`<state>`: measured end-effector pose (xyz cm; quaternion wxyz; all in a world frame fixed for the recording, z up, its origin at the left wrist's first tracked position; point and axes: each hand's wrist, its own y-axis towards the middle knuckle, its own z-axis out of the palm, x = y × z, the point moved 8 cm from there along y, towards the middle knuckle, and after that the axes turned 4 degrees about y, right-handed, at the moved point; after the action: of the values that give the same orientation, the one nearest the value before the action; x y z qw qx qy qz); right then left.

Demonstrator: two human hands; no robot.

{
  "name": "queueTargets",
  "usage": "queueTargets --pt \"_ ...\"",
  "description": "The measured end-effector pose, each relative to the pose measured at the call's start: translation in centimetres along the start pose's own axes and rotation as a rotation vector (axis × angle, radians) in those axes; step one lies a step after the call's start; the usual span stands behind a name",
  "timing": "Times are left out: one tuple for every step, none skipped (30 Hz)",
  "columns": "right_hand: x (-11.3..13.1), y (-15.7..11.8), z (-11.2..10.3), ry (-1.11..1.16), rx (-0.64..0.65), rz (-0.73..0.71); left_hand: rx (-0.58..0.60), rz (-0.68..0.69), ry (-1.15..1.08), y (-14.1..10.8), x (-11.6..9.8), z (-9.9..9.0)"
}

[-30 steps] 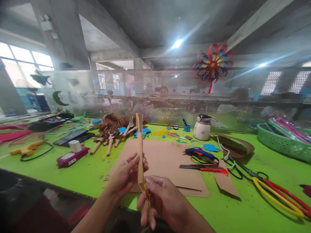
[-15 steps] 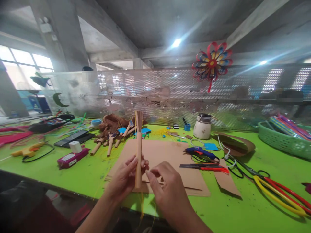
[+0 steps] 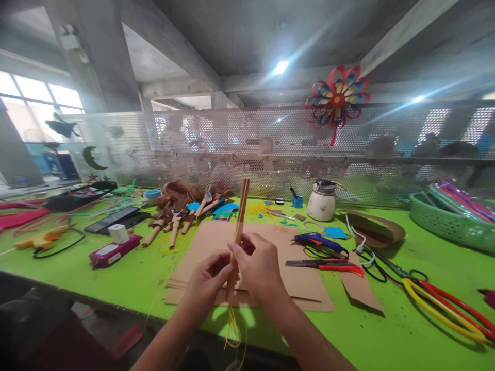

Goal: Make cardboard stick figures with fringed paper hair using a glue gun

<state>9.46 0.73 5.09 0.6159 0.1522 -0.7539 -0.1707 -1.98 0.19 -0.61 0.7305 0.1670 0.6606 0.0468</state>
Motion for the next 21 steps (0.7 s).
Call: queueTargets --pt "-0.3 0.0 -0.1 0.023 -0.009 0.013 -0.009 0.007 0.038 0.0 0.0 -0.1" --pt "-0.6 0.0 -0.1 0.044 -0.015 0.02 -0.011 0.011 0.066 0.0 0.0 -0.1" --pt "-0.8 0.1 -0.2 0.062 -0.021 0.022 -0.003 0.011 0.085 0.0 0.1 -0.1" --pt "-0.9 0.0 -0.3 0.078 -0.03 0.023 0.008 0.011 0.097 0.1 0.1 0.0" --pt "-1.1 0.0 -0.4 0.092 -0.04 0.024 0.018 0.01 0.103 0.1 0.0 0.1" --pt "-1.1 0.0 -0.4 0.103 -0.051 0.023 0.026 0.008 0.105 0.1 0.0 0.2" --pt "-1.2 -0.1 -0.5 0.11 -0.063 0.022 0.033 0.002 0.104 0.1 0.0 0.3" --pt "-1.2 -0.1 -0.6 0.113 -0.073 0.022 0.037 -0.007 0.101 0.1 0.0 0.4" --pt "-1.3 -0.2 -0.6 0.116 -0.079 0.025 0.037 -0.018 0.095 0.1 0.0 0.4" --pt "-1.4 -0.2 -0.7 0.119 -0.081 0.029 0.038 -0.028 0.087 0.1 0.1 0.5" --pt "-1.5 -0.2 -0.6 0.123 -0.079 0.037 0.04 -0.039 0.078 0.1 0.1 0.5" --pt "-1.7 -0.1 -0.6 0.133 -0.07 0.047 0.044 -0.05 0.069 0.1 0.1 0.5" --pt "-1.9 0.0 -0.5 0.155 -0.051 0.06 0.05 -0.06 0.059 0.1 0.2 0.5" --pt "-2.1 0.1 -0.4 0.19 -0.03 0.073 0.056 -0.071 0.053 0.1 0.3 0.5" --pt "-2.3 0.2 -0.3 0.234 -0.01 0.081 0.06 -0.08 0.053 0.0 0.4 0.5" --pt "-2.4 0.4 -0.3 0.28 0.009 0.086 0.061 -0.088 0.057 0.0 0.4 0.5" --pt "-2.5 0.6 -0.3 0.319 0.025 0.085 0.058 -0.091 0.062 0.0 0.5 0.4" --pt "-2.5 0.8 -0.4 0.343 0.038 0.078 0.053 -0.093 0.067 0.0 0.5 0.4" --pt "-2.4 1.0 -0.5 0.353 0.047 0.069 0.047 -0.093 0.074 -0.1 0.4 0.4" --pt "-2.3 1.1 -0.6 0.351 0.054 0.059 0.046 -0.094 0.078 -0.1 0.4 0.4" --pt "-2.2 1.2 -0.8 0.344 0.059 0.05 0.048 -0.095 0.078 -0.2 0.3 0.4"
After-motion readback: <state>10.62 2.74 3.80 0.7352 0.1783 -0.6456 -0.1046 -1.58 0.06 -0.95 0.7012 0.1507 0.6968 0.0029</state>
